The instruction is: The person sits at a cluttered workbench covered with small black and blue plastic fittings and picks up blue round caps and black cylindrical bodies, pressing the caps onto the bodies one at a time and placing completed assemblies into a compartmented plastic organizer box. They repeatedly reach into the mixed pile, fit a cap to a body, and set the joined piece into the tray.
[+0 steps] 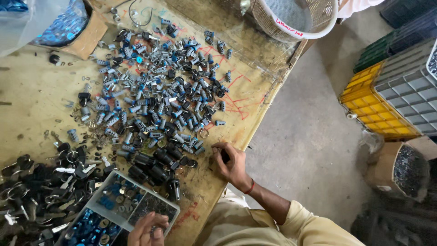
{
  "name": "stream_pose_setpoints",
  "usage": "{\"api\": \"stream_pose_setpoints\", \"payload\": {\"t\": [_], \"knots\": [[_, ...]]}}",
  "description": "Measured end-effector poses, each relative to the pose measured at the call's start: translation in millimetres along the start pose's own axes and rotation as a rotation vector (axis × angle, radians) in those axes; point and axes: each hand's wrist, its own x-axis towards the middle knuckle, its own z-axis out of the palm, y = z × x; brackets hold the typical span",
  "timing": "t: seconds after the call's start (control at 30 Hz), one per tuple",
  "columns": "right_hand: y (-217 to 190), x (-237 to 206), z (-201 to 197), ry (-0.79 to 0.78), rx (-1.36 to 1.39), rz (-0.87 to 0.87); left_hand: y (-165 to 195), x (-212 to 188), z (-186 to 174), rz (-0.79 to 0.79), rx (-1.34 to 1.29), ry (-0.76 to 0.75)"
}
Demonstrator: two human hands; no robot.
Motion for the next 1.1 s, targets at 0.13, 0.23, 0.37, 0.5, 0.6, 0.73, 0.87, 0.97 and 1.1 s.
{"api": "stream_pose_setpoints", "payload": {"t": [0.13, 0.23, 0.37, 0.5, 0.6, 0.73, 0.87, 0.97, 1.1], "knots": [[-2, 4, -4, -0.009, -0.017, -0.03, 35, 6, 36, 0.053, 0.116, 0.11], [-1, 6, -4, -0.016, -0.033, -0.053, 63, 7, 57, -0.007, 0.171, 0.19], [0, 5, -5, -0.017, -0.043, -0.076, 103, 24, 74, 0.041, 0.245, 0.192], [1, 12, -6, -0.068, 0.032, 0.036, 121, 35, 96, 0.223, 0.235, 0.202], [-3, 47, -32, -0.278, 0.172, 0.007, 130, 36, 96, 0.24, 0.266, 0.154], [-3, 124, -36, -0.15, -0.173, -0.09, 133, 44, 96, 0.251, 0.213, 0.14], [-16, 169, -22, -0.255, -0.204, -0.273, 146, 48, 95, 0.275, 0.249, 0.136], [-19, 186, -18, -0.301, -0.279, -0.345, 147, 47, 97, 0.279, 0.269, 0.129], [-16, 206, 7, -0.372, -0.447, -0.645, 147, 46, 97, 0.29, 0.294, 0.106]]}}
